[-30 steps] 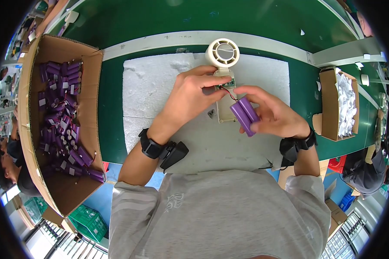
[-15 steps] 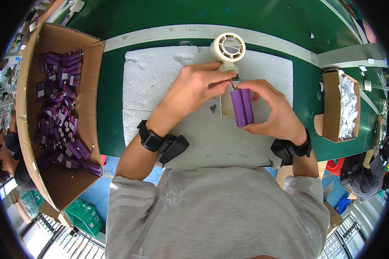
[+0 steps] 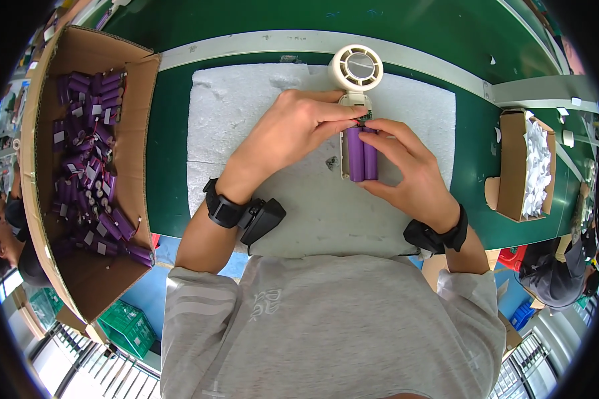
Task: The person assembles handheld fans by connecting battery wires to circuit boards and fitting the components into the fan housings. After completing each assembly, the person places it on the conveyor belt and repeats the process with new components.
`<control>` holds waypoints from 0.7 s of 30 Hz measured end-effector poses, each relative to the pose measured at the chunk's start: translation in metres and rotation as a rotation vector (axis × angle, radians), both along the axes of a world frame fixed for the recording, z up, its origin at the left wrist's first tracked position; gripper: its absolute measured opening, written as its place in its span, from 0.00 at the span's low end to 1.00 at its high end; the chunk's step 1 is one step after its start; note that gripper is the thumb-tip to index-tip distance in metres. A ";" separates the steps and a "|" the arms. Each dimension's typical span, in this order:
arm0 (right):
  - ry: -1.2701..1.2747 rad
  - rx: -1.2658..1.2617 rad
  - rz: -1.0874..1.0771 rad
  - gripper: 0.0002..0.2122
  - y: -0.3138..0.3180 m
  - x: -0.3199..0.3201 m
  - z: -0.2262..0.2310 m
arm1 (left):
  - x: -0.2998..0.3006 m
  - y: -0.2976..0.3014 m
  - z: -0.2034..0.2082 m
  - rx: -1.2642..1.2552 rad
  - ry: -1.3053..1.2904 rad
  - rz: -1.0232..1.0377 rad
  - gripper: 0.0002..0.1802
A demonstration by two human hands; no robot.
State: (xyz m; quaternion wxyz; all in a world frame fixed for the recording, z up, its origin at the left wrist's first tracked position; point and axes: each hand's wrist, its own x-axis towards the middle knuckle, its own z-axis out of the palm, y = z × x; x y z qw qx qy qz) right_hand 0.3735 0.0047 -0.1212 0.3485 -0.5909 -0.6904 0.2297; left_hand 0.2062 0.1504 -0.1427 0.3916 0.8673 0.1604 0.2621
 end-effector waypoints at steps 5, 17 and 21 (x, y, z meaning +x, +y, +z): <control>-0.085 0.071 0.004 0.23 -0.002 0.002 -0.005 | 0.001 0.002 0.000 0.006 -0.061 -0.035 0.14; -0.217 0.078 -0.069 0.24 -0.004 -0.010 -0.014 | -0.005 0.004 0.006 -0.138 0.120 -0.045 0.19; -0.126 0.031 -0.133 0.27 0.000 -0.012 -0.013 | -0.002 0.004 0.003 -0.122 -0.019 -0.059 0.21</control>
